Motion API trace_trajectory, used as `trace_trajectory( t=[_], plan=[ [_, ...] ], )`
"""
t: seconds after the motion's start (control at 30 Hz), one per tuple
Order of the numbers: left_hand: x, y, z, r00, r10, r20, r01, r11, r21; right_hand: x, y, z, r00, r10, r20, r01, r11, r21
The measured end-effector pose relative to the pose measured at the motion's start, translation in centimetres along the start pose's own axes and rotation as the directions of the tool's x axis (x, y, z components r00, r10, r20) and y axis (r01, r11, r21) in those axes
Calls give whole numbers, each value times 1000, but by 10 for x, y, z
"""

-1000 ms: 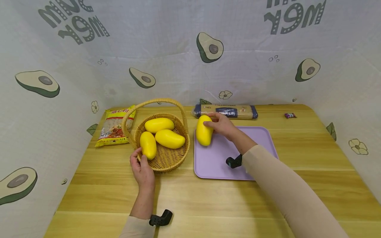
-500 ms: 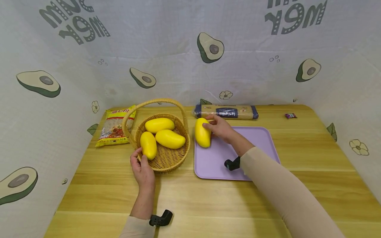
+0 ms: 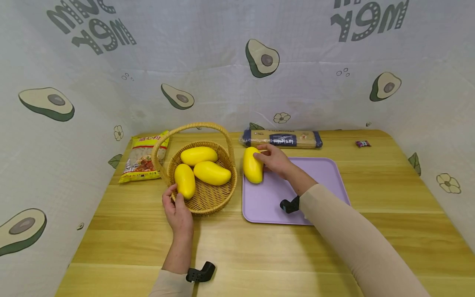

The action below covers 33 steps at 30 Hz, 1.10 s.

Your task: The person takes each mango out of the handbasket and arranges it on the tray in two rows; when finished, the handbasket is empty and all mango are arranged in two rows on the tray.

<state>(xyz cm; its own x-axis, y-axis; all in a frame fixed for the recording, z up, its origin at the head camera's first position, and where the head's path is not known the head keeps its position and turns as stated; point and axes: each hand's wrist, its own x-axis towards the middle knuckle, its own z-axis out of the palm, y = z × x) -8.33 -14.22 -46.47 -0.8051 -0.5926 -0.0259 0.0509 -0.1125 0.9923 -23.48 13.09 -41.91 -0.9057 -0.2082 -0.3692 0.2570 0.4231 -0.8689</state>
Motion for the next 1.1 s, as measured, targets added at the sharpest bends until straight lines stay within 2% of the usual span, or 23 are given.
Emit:
trace_trajectory(
  t=[0.47,0.83,1.1],
  plan=[
    [0,0,1,1000,-17,1,17,1000,11,-3,-2,-1,1000,3,-7,-3,1000,-7],
    [-1,1,1,1000,-3,-16,3,1000,-4,-7,0,-10,1000,-5,-17,5,999,-33],
    [-1,2,1,1000,-12,-10,12,1000,21,-6,3,-4,1000,-13,-21,12,999,-37]
  ],
)
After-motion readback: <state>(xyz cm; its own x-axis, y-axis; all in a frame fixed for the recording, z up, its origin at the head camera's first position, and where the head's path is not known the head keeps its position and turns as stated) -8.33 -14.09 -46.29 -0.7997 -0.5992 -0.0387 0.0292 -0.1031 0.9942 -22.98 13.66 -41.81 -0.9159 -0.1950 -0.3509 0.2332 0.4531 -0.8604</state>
